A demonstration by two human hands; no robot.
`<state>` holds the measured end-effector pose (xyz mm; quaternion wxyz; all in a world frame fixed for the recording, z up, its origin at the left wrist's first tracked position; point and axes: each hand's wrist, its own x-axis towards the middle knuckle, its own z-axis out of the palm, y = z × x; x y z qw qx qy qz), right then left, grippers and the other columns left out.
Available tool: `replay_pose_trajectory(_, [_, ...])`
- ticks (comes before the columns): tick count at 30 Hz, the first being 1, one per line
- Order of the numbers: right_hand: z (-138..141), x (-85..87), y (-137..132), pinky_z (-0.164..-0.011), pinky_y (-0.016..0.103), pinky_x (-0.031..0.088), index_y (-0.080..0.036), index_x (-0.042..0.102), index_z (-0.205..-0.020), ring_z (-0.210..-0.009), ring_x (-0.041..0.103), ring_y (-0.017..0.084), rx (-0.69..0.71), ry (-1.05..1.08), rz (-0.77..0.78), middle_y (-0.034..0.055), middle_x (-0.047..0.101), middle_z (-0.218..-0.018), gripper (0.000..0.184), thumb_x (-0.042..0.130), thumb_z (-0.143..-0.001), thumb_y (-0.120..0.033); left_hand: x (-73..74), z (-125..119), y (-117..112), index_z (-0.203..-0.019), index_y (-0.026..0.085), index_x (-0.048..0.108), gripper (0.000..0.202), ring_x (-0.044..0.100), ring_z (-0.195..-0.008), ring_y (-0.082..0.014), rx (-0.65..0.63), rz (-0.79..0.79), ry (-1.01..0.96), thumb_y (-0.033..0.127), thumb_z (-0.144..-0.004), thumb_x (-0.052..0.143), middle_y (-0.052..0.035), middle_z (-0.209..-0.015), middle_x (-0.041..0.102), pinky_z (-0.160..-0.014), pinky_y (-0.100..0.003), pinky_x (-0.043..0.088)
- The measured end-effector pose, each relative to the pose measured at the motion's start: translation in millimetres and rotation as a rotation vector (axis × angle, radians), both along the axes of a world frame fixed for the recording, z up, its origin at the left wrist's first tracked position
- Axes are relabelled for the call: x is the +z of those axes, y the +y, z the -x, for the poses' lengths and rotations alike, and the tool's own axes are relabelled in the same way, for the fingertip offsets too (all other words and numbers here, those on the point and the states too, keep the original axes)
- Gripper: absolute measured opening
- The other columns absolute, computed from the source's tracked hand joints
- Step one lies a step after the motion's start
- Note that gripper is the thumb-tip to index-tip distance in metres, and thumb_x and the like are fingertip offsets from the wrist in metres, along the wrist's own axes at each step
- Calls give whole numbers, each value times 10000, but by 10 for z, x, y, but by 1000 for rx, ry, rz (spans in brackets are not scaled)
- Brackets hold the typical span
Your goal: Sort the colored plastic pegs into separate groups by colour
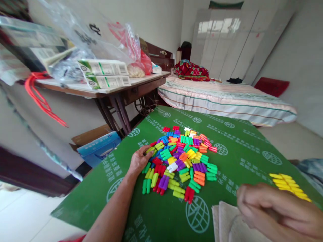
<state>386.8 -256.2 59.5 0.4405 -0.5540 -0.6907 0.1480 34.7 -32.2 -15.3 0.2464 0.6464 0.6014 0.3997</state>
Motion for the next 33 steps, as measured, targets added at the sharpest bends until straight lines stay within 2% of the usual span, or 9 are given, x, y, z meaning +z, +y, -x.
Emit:
replay_pose_trajectory(3, [188, 241, 349, -485, 200, 369, -208, 581, -662, -500, 450, 90, 33, 14, 102, -46, 479, -550, 261, 585, -862, -374, 19, -7, -2, -1027, 184, 667, 497, 663, -877, -244, 11, 17, -10, 559, -714, 577, -57, -942, 734, -788, -335, 508])
replay_pose_trajectory(5, [261, 278, 520, -471, 202, 327, -199, 540, -621, -492, 402, 86, 34, 30, 187, -51, 427, -530, 321, 546, -871, -400, 19, -10, 2, -1033, 177, 662, 515, 663, -882, -246, 12, 28, -27, 565, -704, 584, -63, -948, 735, -797, -336, 509])
replay_pose_trajectory(7, [288, 210, 632, -468, 204, 298, -195, 515, -608, -495, 367, 85, 33, 53, 263, -55, 387, -527, 349, 515, -871, -425, 14, -9, 10, -1043, 171, 656, 534, 662, -892, -248, 10, 32, -40, 574, -700, 587, -69, -965, 734, -805, -335, 509])
replay_pose_trajectory(10, [294, 15, 722, -474, 207, 276, -195, 488, -601, -498, 335, 85, 40, 78, 344, -59, 351, -527, 355, 490, -864, -434, 7, -7, 19, -1041, 176, 654, 532, 661, -894, -245, 4, 30, -39, 581, -703, 585, -66, -969, 733, -810, -332, 507])
replay_pose_trajectory(14, [342, -166, 783, -478, 211, 256, -195, 498, -607, -500, 325, 87, 44, 46, 375, -59, 347, -521, 344, 476, -861, -425, 19, -9, 18, -1021, 187, 664, 504, 662, -878, -239, 8, 18, -21, 575, -708, 587, -55, -947, 736, -805, -329, 504])
replay_pose_trajectory(21, [394, -264, 809, -497, 223, 257, -203, 534, -653, -490, 369, 91, 56, -43, 389, -56, 432, -521, 319, 482, -874, -426, 29, -18, 14, -1007, 190, 678, 486, 658, -852, -234, 18, -2, 6, 568, -714, 589, -49, -918, 736, -771, -328, 508])
replay_pose_trajectory(27, [299, -377, 812, -521, 223, 312, -224, 621, -740, -528, 488, 124, -33, -182, 399, -31, 545, -563, 273, 449, -883, -382, -52, -6, 52, -1028, 178, 675, 506, 649, -855, -223, 12, -11, 4, 576, -732, 578, -54, -944, 726, -748, -311, 508])
replay_pose_trajectory(33, [411, -384, 740, -542, 224, 320, -225, 635, -755, -569, 540, 130, 24, -270, 453, -20, 604, -612, 257, 440, -888, -326, -12, -24, 38, -1024, 189, 675, 466, 648, -829, -214, 31, -7, 57, 545, -743, 567, -37, -909, 727, -739, -308, 492])
